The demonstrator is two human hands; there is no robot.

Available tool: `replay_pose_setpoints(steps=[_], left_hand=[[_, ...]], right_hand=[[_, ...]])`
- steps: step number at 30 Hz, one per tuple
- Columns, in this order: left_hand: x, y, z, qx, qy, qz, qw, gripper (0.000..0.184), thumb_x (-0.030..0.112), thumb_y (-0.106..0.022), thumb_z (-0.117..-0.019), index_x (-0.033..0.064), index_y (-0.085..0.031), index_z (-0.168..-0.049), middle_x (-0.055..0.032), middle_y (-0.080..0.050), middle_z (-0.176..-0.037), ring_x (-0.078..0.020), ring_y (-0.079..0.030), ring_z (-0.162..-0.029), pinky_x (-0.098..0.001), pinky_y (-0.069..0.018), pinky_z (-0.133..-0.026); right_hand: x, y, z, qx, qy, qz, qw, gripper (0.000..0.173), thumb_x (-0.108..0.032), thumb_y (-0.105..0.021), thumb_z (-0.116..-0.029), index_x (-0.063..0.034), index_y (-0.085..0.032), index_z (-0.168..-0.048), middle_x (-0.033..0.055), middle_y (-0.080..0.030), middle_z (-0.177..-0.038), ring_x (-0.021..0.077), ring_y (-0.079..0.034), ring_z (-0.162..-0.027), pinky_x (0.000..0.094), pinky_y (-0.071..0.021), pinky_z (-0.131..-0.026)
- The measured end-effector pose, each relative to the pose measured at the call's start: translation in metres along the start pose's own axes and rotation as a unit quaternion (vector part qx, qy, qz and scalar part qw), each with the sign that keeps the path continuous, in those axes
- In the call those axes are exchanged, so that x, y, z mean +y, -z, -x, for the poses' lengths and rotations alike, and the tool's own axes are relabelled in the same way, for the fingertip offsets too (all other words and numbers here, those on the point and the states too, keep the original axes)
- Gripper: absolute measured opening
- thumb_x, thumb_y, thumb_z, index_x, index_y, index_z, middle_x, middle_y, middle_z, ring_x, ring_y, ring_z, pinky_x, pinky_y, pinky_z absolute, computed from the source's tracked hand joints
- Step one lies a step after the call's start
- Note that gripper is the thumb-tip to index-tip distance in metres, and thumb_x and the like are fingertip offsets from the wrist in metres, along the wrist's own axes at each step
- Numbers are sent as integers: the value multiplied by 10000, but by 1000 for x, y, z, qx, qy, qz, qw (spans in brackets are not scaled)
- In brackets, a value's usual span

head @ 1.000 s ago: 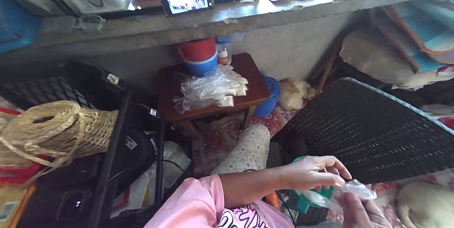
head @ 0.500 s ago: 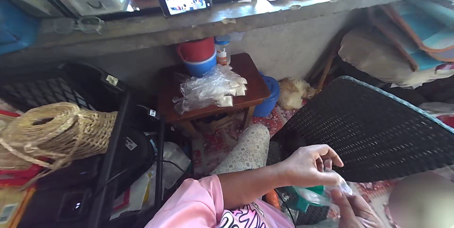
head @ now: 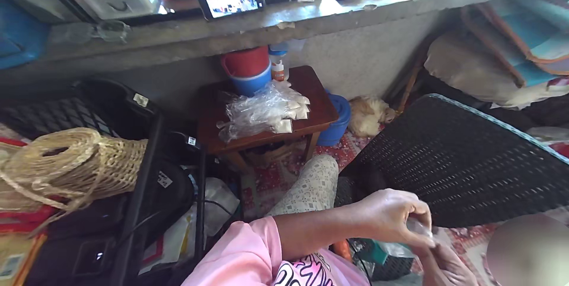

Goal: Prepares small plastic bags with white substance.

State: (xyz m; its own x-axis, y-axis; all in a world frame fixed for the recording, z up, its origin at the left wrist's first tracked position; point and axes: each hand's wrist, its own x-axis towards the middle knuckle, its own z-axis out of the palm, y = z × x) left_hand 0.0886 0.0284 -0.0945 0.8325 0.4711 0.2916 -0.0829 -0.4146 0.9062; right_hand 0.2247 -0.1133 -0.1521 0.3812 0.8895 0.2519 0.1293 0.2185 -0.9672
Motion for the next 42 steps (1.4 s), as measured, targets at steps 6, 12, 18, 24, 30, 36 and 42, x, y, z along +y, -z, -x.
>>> replay_pose_setpoints(steps=[6, 12, 18, 24, 30, 36, 42], left_hand=[[-2, -7, 3, 65, -66, 21, 995, 69, 8, -725, -874, -59, -715, -889, -140, -659, -826, -176, -642, -779, -303, -537, -720], [-5, -10, 3, 29, -65, 7, 997, 93, 43, -727, -911, -48, -719, -925, -141, -657, -857, -195, -642, -806, -327, -542, -752], [0, -8, 1, 110, -104, 55, 987, 65, -18, -678, -889, -78, -691, -911, -146, -642, -844, -159, -625, -756, -276, -535, -691], [10, 8, 1, -50, 17, -3, 999, 544, 174, -874, -804, -44, -613, -1229, -193, -658, -1070, -288, -651, -929, -445, -559, -838], [-7, -8, 8, -15, 15, 67, 998, 143, 78, -717, -937, -57, -696, -978, -143, -671, -870, -199, -646, -829, -361, -535, -769], [-10, -13, 8, -23, 15, 90, 996, 131, 33, -713, -931, -63, -675, -1011, -135, -686, -871, -173, -660, -799, -343, -549, -755], [-5, -12, 9, -5, 11, 123, 992, 111, 0, -707, -930, -76, -673, -1003, -137, -695, -879, -150, -674, -801, -311, -565, -774]], right_hand=[[-1, -3, 0, -1, -5, -20, 1000, 178, -53, -708, -942, -223, -739, -985, -143, -750, -932, 1, -697, -836, 207, -600, -803], [-7, -4, -4, 1, 49, -29, 998, 119, -213, -684, -992, -260, -732, -1090, -146, -736, -999, 2, -686, -901, 193, -577, -835], [3, 3, -5, -4, 66, 37, 997, 87, -192, -708, -970, -269, -741, -997, -155, -704, -1045, 16, -653, -1015, 218, -551, -910], [-9, -4, -5, 74, 52, -34, 995, 174, -88, -654, -987, -233, -712, -1063, -155, -725, -985, -5, -678, -902, 196, -576, -833], [-13, -1, -4, 81, 54, -91, 991, 216, -21, -654, -964, -190, -708, -1086, -107, -740, -1005, 24, -693, -915, 214, -586, -850], [-22, 0, 0, 82, 74, -66, 992, 120, -115, -718, -953, -206, -720, -1032, -114, -727, -962, 9, -681, -861, 180, -574, -806], [-25, 1, 1, 87, 86, -61, 991, 121, -129, -615, -1020, -220, -691, -1043, -138, -713, -912, -24, -667, -798, 143, -562, -747]])
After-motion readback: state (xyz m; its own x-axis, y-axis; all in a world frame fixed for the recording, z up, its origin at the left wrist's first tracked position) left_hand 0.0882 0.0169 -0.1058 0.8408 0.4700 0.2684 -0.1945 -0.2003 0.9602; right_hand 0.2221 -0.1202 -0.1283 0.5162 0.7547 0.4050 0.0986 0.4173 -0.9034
